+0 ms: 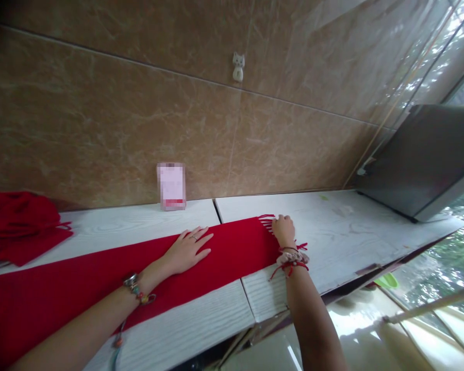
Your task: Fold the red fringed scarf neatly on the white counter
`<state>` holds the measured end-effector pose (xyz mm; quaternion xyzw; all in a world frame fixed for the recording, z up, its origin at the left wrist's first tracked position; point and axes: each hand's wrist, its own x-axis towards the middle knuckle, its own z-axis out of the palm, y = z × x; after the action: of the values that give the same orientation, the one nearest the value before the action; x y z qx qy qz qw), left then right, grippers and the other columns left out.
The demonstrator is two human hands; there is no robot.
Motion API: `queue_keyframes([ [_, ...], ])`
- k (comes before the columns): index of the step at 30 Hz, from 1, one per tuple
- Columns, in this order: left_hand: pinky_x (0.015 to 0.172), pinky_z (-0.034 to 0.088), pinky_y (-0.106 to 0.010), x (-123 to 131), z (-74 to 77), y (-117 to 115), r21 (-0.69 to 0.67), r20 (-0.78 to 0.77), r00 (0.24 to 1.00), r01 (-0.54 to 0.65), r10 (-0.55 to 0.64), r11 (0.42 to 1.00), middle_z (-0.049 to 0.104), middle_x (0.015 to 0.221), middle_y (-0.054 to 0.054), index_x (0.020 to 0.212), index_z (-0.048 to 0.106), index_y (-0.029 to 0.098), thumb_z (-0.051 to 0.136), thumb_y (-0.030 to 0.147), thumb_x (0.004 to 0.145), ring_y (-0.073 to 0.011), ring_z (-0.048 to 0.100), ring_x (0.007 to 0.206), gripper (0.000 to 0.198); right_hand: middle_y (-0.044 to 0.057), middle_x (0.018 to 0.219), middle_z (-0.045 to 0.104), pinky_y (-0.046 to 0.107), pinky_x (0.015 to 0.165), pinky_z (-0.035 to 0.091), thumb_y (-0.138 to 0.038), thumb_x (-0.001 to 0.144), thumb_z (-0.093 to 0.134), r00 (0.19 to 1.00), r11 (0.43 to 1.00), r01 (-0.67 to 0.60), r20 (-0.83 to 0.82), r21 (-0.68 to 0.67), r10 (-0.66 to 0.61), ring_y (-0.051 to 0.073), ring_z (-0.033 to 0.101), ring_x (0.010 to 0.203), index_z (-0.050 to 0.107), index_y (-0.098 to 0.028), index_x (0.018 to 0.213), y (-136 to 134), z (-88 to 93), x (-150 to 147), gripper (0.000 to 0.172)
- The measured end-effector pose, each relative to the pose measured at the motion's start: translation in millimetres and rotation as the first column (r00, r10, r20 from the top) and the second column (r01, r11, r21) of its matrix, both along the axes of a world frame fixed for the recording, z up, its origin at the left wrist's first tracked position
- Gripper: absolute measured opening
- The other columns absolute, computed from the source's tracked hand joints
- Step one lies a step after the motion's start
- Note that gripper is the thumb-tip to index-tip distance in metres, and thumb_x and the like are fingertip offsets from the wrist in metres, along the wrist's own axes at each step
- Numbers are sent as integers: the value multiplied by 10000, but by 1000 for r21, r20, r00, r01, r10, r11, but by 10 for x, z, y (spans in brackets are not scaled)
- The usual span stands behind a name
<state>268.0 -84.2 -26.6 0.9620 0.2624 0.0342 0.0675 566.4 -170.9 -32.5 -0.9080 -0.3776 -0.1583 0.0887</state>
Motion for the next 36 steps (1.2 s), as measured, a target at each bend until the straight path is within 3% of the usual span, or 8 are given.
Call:
queue_keyframes([
  [2,1040,174,-459,8,16,-4,-6,-11,1000,-5,5,1000,260,1420,-58,1327,343,219,282,444,886,-238,199,1305,498,201,984,586,366,795,428,-183,837,313,999,995,-23,28,94,21,266,558,923,562,-53,1089,19,26,25,377],
  [4,1040,171,-459,10,24,-6,-11,-27,1000,-10,10,1000,254,1422,-60,1328,341,217,280,439,887,-238,200,1305,497,176,1034,577,371,845,406,-159,833,312,984,969,-178,61,171,170,255,530,973,542,-79,1120,93,34,-31,377],
  [7,1041,167,-454,2,19,-4,-12,-37,999,-10,10,1000,252,1424,-61,1330,337,214,273,434,889,-233,202,1304,497,115,1036,593,314,873,393,-137,830,331,899,893,-439,34,99,438,204,523,983,564,-139,1089,254,-18,-189,348],
  [9,1043,168,-448,-6,10,-1,-6,-29,1000,-8,8,1000,259,1422,-60,1329,339,213,274,433,889,-231,208,1303,496,95,1005,612,275,860,396,-147,826,370,875,875,-483,-11,22,483,185,538,949,603,-150,1017,325,-78,-257,302],
  [14,1043,174,-445,-18,2,0,8,-13,1000,-1,1,1000,284,1413,-56,1323,353,214,279,429,890,-232,220,1298,489,156,889,631,306,817,408,-148,831,362,947,948,-319,-26,14,319,220,558,887,643,-88,877,215,-111,-112,291],
  [19,1040,187,-441,-17,-7,2,19,-12,1000,-1,1,1000,289,1410,-59,1324,351,211,277,428,893,-229,228,1295,489,216,1020,583,352,821,391,-134,845,284,993,989,-120,4,92,120,247,527,962,538,-14,1096,-14,95,10,377],
  [27,1039,188,-443,-17,-19,6,31,1,1000,2,-2,1000,301,1404,-67,1317,366,204,299,404,894,-232,248,1287,473,92,931,650,202,756,383,-80,759,433,975,976,-203,-114,-84,193,156,575,872,649,-135,884,21,103,-310,255],
  [36,1043,186,-436,-22,31,-15,-5,-11,1000,-8,8,1000,287,1411,-61,1317,363,201,309,403,892,-225,223,1297,473,204,1013,596,264,725,403,-76,795,338,994,991,64,-78,-116,-73,226,569,921,586,-38,1050,-295,282,-115,357],
])
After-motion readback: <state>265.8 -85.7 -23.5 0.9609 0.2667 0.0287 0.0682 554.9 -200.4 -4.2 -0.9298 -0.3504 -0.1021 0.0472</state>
